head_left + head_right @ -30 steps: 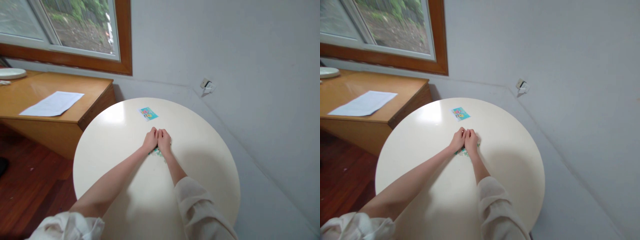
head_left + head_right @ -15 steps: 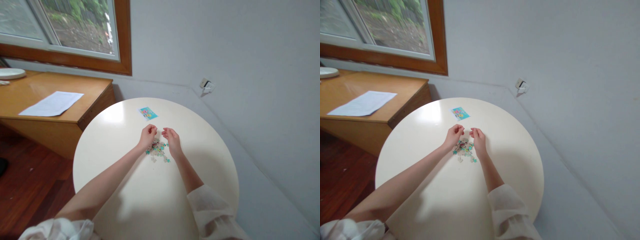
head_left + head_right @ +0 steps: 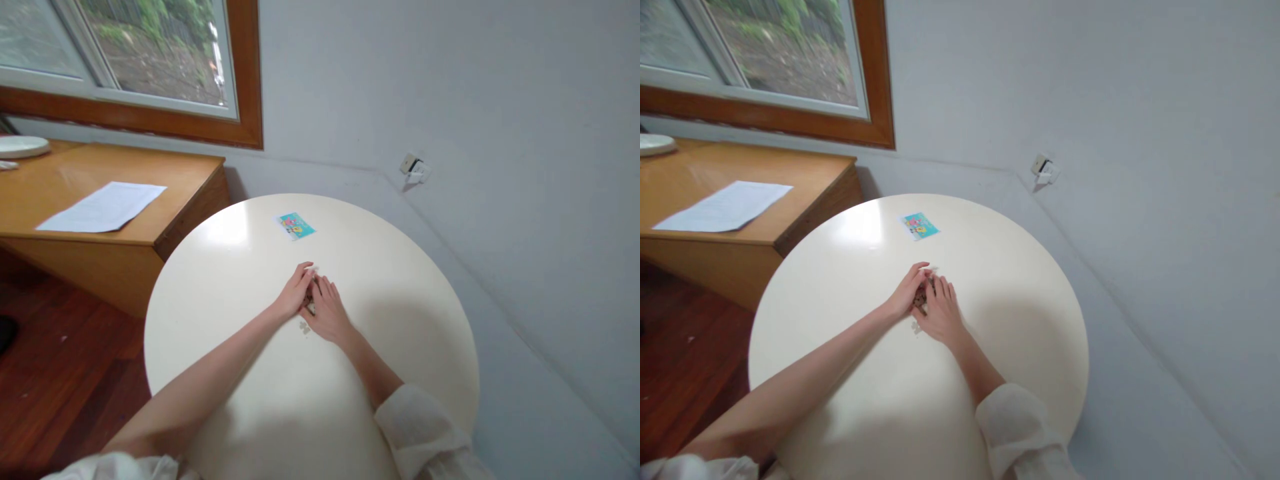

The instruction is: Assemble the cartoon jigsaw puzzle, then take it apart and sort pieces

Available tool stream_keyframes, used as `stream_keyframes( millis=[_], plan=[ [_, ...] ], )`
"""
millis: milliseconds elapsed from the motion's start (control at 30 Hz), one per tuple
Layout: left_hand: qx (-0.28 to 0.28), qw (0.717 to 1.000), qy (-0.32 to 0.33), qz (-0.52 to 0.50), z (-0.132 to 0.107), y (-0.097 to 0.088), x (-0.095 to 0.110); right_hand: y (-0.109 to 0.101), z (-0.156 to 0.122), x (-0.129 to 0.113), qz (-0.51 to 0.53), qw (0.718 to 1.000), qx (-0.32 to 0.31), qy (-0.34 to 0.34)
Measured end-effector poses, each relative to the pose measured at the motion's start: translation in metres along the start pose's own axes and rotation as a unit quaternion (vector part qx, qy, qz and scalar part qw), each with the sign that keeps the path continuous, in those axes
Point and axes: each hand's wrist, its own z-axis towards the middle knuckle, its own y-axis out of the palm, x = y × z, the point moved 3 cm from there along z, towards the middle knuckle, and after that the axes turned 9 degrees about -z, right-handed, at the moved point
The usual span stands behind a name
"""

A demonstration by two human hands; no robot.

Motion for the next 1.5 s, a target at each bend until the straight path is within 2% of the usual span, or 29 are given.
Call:
stream_keyframes(
  millis=[167, 300, 533, 667, 767, 900, 1067, 1233, 1300, 1367, 1433, 1500],
  plan=[
    [0.093, 0.989, 0.071, -0.094, 0.009, -0.016, -0.002, -0.008, 0.006, -0.011, -0.031, 0.999, 0.022, -0.002],
    [0.127, 0.981, 0.100, -0.104, 0.010, -0.028, 0.001, -0.012, 0.016, -0.013, -0.072, 0.997, 0.027, 0.016],
    [0.130, 0.980, 0.106, -0.103, 0.004, -0.028, 0.005, -0.014, 0.030, -0.013, -0.143, 0.989, -0.041, -0.001],
    [0.129, 0.981, 0.107, -0.098, 0.002, -0.027, 0.006, -0.018, 0.035, -0.006, -0.147, 0.986, -0.084, 0.000],
    [0.129, 0.981, 0.108, -0.092, 0.003, -0.028, 0.006, -0.025, 0.039, -0.002, -0.142, 0.985, -0.092, 0.018],
    [0.129, 0.982, 0.110, -0.088, 0.003, -0.028, 0.006, -0.040, 0.044, 0.000, -0.126, 0.987, -0.074, 0.062],
    [0.133, 0.981, 0.111, -0.085, 0.004, -0.029, 0.005, -0.058, 0.051, -0.002, -0.090, 0.992, -0.011, 0.094],
    [0.136, 0.981, 0.111, -0.080, 0.004, -0.030, 0.004, -0.064, 0.056, 0.000, 0.039, 0.990, 0.063, 0.118],
    [0.134, 0.982, 0.110, -0.078, 0.004, -0.030, 0.004, -0.063, 0.057, 0.003, 0.147, 0.974, 0.105, 0.136],
    [0.134, 0.982, 0.110, -0.077, 0.004, -0.030, 0.005, -0.058, 0.058, 0.008, 0.297, 0.930, 0.132, 0.170],
    [0.134, 0.982, 0.110, -0.075, 0.004, -0.030, 0.005, -0.051, 0.058, 0.012, 0.451, 0.853, 0.147, 0.218],
    [0.134, 0.982, 0.110, -0.073, 0.004, -0.030, 0.005, -0.042, 0.059, 0.015, 0.577, 0.758, 0.155, 0.261]
  ],
)
